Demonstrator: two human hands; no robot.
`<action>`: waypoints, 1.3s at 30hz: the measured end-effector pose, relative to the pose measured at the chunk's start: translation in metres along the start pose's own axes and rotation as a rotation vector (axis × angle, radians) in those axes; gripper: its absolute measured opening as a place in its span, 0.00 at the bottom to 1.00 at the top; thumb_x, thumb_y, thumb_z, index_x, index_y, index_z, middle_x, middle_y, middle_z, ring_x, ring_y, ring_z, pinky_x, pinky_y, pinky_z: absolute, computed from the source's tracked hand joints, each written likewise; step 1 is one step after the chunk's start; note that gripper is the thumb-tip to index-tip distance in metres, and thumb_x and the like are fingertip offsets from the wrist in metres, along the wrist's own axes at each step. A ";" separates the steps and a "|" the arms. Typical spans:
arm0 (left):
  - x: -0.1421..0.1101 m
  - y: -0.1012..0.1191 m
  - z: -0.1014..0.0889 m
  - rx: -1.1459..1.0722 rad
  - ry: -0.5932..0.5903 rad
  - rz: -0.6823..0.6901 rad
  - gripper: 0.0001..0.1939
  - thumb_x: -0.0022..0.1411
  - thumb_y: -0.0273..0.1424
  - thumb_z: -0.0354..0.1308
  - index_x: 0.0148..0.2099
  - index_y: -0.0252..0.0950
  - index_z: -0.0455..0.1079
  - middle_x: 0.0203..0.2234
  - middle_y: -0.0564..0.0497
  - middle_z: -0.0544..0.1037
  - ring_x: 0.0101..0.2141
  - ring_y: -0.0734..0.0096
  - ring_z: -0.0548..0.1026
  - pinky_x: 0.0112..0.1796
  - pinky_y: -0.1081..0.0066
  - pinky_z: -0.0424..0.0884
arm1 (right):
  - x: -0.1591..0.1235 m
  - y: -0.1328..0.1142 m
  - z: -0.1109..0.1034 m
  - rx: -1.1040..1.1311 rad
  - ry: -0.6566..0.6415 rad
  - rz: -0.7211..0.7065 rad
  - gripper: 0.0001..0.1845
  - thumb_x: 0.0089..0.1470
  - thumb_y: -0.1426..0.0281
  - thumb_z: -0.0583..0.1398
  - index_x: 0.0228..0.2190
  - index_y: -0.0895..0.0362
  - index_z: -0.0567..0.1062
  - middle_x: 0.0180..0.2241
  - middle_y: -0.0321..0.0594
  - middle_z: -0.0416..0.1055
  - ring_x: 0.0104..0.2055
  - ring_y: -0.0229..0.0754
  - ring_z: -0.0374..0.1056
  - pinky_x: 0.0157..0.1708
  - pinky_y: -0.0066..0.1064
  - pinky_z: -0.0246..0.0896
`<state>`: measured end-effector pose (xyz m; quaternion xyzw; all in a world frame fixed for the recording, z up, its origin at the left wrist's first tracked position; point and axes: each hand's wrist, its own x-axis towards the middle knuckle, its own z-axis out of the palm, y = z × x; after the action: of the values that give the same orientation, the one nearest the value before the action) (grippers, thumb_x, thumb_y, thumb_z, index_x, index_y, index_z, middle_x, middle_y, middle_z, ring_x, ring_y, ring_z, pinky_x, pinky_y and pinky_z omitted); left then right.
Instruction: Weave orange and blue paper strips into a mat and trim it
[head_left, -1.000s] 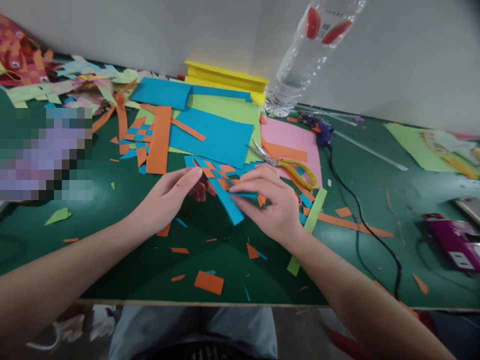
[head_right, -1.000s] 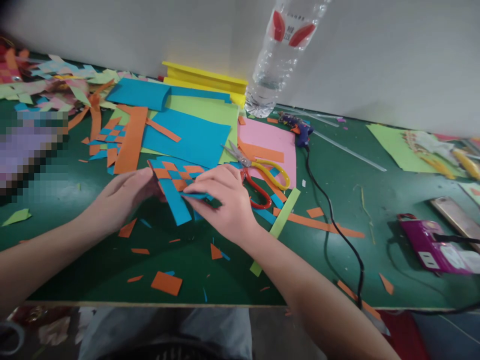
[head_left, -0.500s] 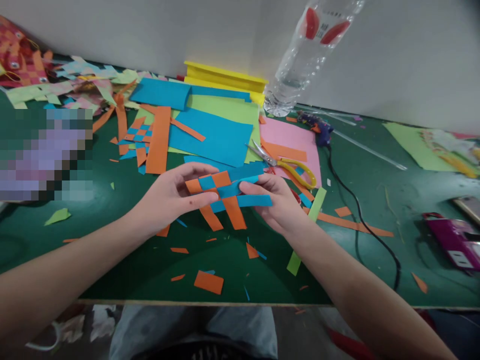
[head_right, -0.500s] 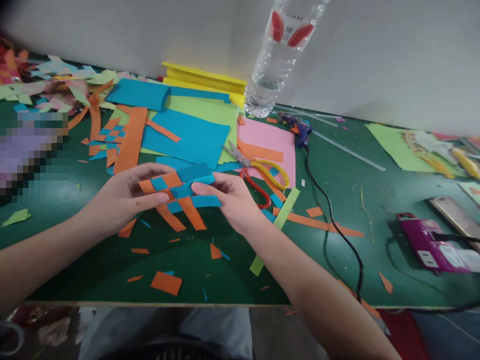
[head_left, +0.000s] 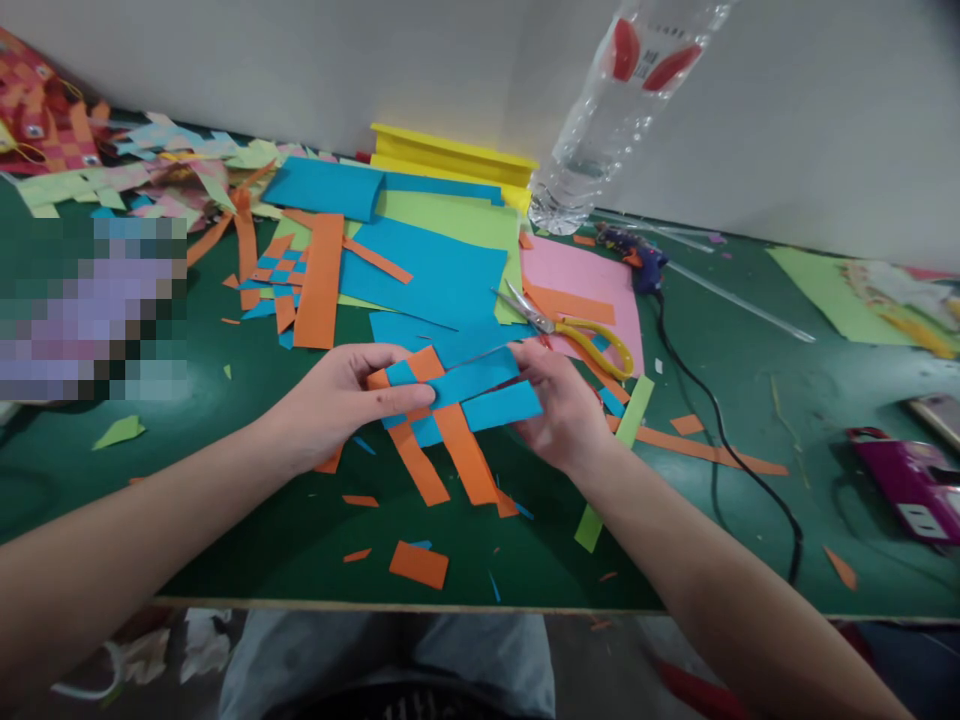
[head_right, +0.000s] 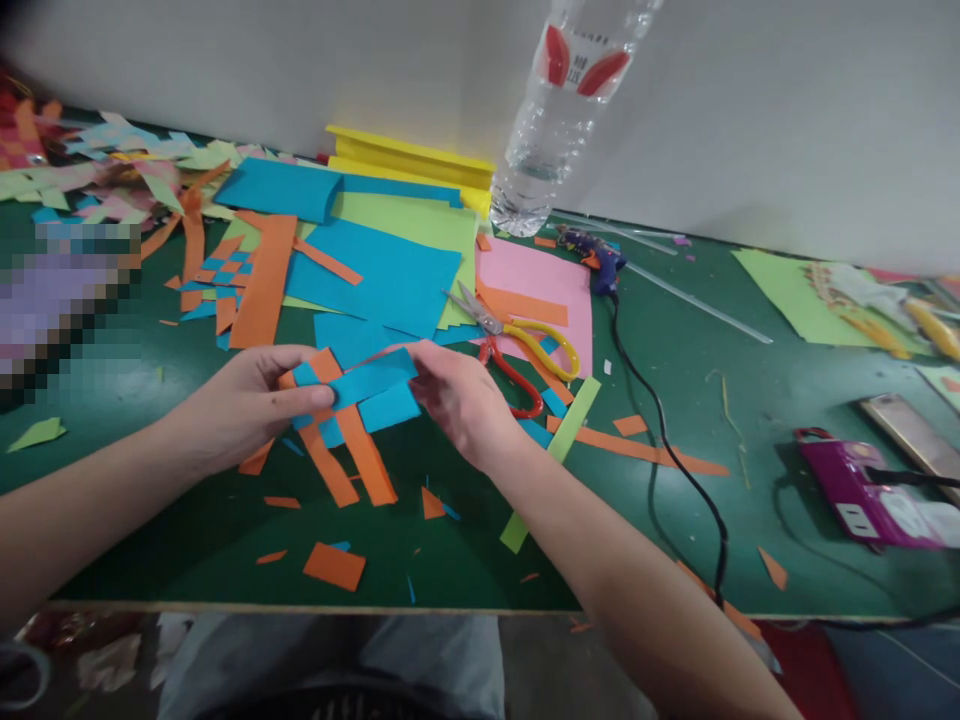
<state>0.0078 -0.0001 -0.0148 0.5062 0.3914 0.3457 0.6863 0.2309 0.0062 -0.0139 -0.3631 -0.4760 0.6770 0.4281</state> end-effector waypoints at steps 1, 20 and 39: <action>0.000 0.000 0.000 -0.056 -0.016 -0.013 0.08 0.54 0.35 0.72 0.34 0.39 0.77 0.27 0.56 0.80 0.27 0.75 0.77 0.30 0.78 0.75 | 0.001 0.001 -0.003 -0.037 0.010 -0.050 0.20 0.55 0.49 0.60 0.37 0.50 0.81 0.46 0.41 0.79 0.51 0.50 0.73 0.48 0.42 0.72; 0.003 0.000 0.012 0.035 -0.066 0.122 0.14 0.50 0.35 0.73 0.38 0.37 0.76 0.32 0.52 0.79 0.33 0.70 0.77 0.34 0.73 0.74 | -0.009 0.009 0.008 -0.523 -0.355 -0.432 0.23 0.61 0.63 0.61 0.58 0.49 0.70 0.65 0.42 0.61 0.68 0.46 0.56 0.67 0.44 0.53; 0.002 0.000 0.003 0.038 0.076 0.024 0.09 0.63 0.37 0.60 0.40 0.37 0.76 0.38 0.49 0.82 0.41 0.63 0.79 0.47 0.64 0.75 | -0.008 0.004 0.008 -0.394 0.062 -0.041 0.12 0.52 0.58 0.67 0.31 0.54 0.81 0.28 0.34 0.74 0.29 0.36 0.67 0.32 0.30 0.63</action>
<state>0.0108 0.0002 -0.0143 0.5103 0.4174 0.3654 0.6572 0.2261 -0.0046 -0.0153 -0.4506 -0.5931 0.5506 0.3770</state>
